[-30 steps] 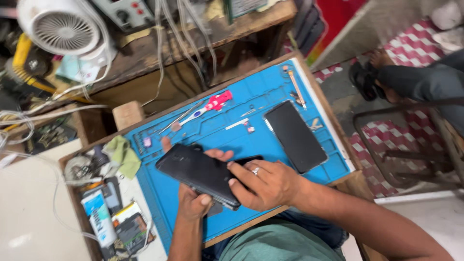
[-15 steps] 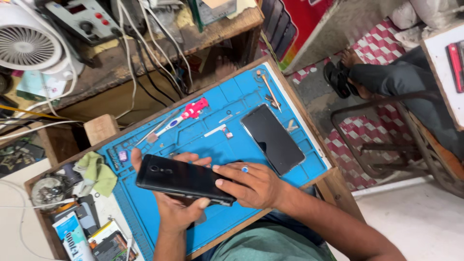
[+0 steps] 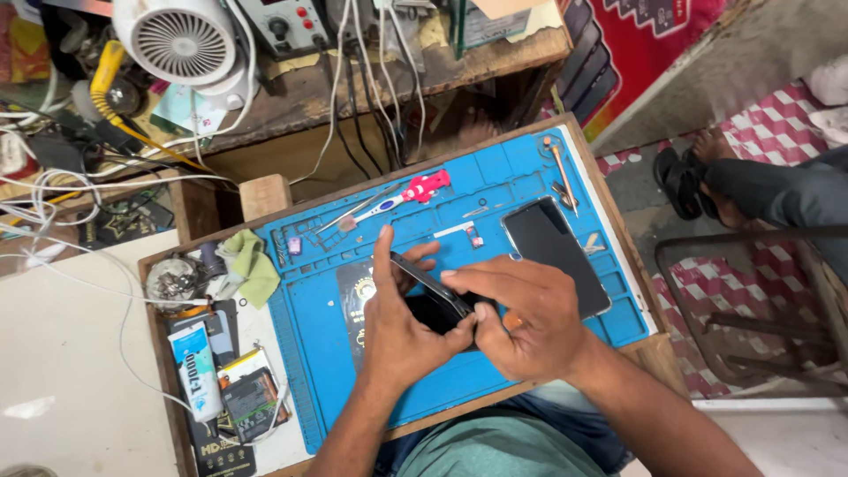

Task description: The person disassembles a smartphone, removes the back cover, and connects a charging cable to the internal components. They then reassemble the device and test the screen by pressing buttons.

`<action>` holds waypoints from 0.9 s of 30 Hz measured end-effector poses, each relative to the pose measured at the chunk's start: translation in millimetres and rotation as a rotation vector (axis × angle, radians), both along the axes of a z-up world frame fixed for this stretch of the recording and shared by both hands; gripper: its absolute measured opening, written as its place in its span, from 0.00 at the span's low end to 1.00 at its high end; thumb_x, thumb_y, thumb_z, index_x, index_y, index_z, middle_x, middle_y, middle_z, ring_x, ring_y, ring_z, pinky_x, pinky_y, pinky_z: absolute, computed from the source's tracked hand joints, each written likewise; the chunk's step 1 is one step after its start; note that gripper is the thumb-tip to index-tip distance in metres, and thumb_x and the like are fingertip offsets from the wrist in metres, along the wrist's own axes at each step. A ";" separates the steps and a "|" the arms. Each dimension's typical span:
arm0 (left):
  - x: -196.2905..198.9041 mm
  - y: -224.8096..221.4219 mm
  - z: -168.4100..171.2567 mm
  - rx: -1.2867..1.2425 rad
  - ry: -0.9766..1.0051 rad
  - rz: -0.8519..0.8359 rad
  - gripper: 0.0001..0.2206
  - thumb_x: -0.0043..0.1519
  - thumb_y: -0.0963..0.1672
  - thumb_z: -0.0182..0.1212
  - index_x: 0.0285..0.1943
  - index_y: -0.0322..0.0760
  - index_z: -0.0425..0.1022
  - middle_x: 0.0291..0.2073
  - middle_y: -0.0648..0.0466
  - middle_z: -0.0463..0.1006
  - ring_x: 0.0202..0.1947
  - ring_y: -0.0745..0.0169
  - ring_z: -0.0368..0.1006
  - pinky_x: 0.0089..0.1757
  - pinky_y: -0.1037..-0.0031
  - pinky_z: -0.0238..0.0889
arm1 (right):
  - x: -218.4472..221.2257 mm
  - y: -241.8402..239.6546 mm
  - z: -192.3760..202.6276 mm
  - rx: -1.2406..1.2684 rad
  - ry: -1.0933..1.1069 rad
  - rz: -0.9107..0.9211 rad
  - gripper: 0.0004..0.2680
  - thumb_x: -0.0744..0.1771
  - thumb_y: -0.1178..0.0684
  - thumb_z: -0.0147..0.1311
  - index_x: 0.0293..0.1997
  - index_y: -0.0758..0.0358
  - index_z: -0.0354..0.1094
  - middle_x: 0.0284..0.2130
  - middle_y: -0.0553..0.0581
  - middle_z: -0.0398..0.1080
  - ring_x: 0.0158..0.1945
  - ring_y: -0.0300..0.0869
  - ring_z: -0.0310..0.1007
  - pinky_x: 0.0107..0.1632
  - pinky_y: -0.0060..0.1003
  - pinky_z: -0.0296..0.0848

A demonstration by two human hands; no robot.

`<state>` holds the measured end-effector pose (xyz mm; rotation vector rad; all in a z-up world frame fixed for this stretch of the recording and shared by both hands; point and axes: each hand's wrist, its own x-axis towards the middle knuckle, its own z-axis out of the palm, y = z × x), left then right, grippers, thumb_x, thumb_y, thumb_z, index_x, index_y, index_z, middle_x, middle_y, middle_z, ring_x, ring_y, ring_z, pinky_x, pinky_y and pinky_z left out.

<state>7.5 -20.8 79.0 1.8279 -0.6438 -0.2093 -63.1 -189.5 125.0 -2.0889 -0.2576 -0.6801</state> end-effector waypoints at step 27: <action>34.5 -18.0 24.6 0.031 0.096 -0.067 0.55 0.42 0.41 0.76 0.79 0.38 0.40 0.49 0.46 0.81 0.49 0.51 0.82 0.49 0.64 0.74 | 44.3 -15.1 -25.1 0.164 0.056 0.006 0.15 0.62 0.66 0.56 0.54 0.66 0.75 0.41 0.61 0.78 0.37 0.40 0.79 0.43 0.32 0.80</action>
